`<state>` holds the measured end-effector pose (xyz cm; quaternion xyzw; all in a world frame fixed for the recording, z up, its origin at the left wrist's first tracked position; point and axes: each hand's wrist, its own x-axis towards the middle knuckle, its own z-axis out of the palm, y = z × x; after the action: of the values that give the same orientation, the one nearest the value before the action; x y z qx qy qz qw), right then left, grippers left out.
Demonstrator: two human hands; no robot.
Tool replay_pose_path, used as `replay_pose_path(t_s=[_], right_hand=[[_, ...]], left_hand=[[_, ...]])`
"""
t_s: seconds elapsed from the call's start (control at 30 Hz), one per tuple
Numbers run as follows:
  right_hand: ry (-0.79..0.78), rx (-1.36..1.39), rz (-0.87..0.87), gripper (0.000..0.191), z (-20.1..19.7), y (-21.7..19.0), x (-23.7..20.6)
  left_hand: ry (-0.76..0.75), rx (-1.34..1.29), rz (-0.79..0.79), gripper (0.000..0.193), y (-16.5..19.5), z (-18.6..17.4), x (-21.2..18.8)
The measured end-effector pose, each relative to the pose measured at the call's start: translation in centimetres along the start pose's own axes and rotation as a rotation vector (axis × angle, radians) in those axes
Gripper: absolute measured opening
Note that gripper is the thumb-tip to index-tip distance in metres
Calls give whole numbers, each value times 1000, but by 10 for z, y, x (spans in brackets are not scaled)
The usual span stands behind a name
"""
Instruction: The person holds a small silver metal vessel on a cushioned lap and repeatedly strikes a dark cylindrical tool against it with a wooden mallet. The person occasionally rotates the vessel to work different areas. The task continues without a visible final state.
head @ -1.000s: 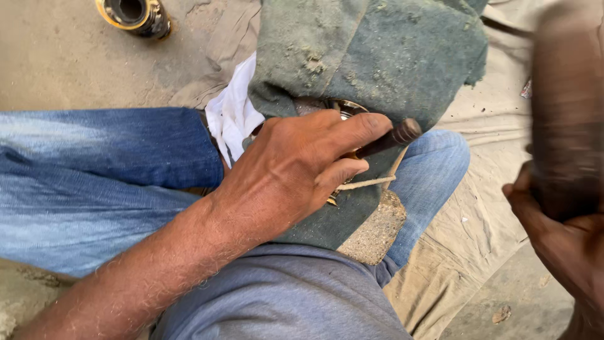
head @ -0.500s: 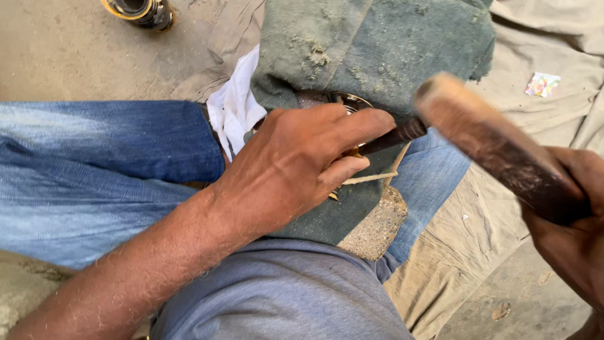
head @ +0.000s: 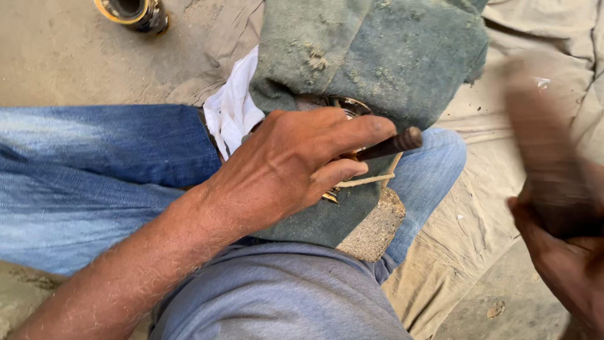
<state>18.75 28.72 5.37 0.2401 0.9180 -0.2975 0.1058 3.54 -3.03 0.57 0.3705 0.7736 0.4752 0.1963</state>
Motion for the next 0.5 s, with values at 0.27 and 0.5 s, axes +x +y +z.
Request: replay_pose_path(t_s=[0.27,0.5], right_hand=[[-201,-542,24,49,15,-40,5],[47,22,0,41,8,19,4]], left_hand=[[44,-123,-48,42,4,0,7],[-13,-79,-48,41,6,0,16]])
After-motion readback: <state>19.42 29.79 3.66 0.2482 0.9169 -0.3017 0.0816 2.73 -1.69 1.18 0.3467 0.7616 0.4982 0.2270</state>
